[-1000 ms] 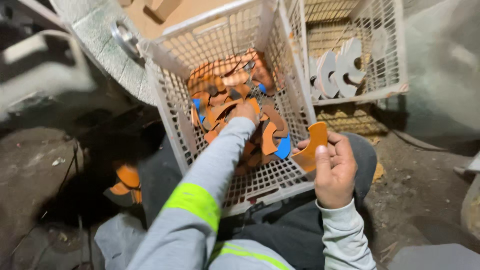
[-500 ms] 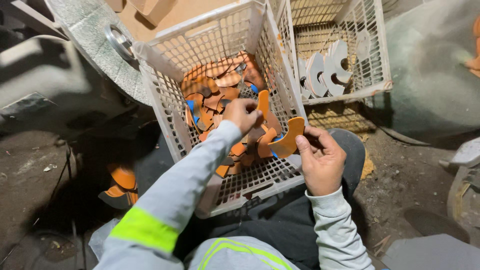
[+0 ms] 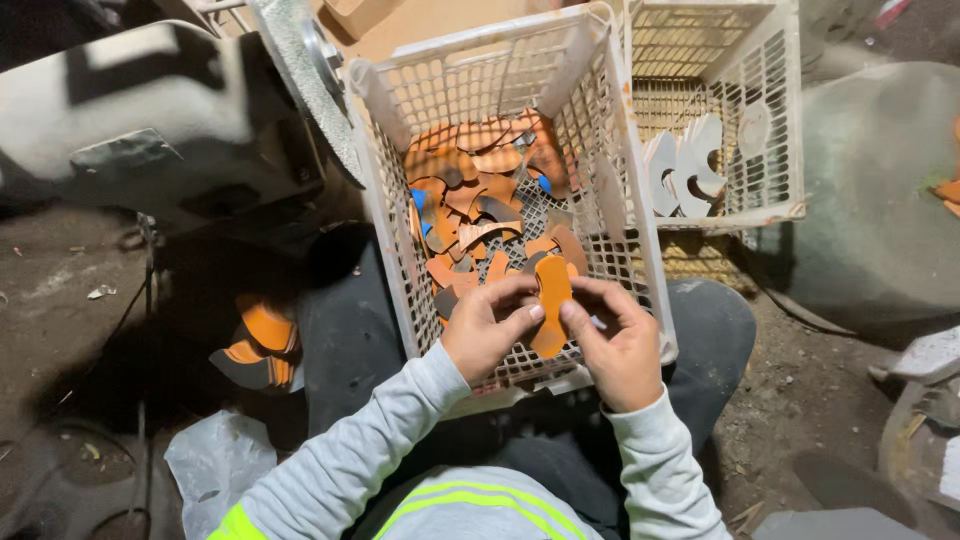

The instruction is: The person sits on the floor and sorts orange and blue shoe sole parts from a white plastic crate. They pick up individual pieces, inspect them, and place them into a white bucket beside them.

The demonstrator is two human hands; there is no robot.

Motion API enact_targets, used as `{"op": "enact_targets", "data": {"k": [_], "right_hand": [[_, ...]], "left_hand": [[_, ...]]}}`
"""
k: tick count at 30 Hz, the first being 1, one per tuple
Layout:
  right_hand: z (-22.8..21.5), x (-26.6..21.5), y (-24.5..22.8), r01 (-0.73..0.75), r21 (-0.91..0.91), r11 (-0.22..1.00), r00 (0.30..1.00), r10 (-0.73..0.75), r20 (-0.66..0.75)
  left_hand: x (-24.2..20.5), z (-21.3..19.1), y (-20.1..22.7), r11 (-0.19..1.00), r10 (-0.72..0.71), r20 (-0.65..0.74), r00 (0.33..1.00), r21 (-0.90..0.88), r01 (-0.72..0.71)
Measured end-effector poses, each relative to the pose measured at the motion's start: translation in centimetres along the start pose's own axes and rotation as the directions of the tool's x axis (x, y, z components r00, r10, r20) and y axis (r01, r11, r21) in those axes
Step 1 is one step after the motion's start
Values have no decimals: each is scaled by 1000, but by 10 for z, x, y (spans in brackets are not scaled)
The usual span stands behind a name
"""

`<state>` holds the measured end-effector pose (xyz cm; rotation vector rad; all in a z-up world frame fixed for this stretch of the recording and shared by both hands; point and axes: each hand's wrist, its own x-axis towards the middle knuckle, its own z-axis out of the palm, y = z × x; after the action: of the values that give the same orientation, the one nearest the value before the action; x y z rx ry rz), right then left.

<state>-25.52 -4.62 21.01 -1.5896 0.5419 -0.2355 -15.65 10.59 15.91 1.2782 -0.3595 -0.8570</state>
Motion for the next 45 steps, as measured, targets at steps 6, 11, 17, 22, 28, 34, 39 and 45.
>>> {"op": "enact_targets", "data": {"k": [6,11,17,22,28,34,39,45], "right_hand": [[25,-13,-7,78,-371,925,987,-123,-100],[39,-19,-17,349,-467,812,933,-349,90],[10,-17,-12,37,12,999,962,-39,270],[9,-8,0,-26,62,998,929,1,369],[2,12,-1,-62,60,996,975,48,217],[-30,24,-1,149,-316,937,988,-153,11],[-33,28,8,197,-341,919,976,-216,-17],[-39,27,3,263,-444,857,960,-280,29]], "left_hand": [[-6,2,13,1000,-5,-181,983,0,5],[-4,-2,24,988,-60,-229,972,-154,25],[-4,-32,20,723,-245,-60,968,-676,141],[9,-22,29,743,-262,-70,963,-652,155],[48,-16,21,1000,17,-69,997,-18,-18],[94,-35,-71,332,-449,299,842,931,-153],[79,-29,-157,7,-710,329,622,887,-462],[76,-32,-183,-130,-782,166,601,900,-417]]}}
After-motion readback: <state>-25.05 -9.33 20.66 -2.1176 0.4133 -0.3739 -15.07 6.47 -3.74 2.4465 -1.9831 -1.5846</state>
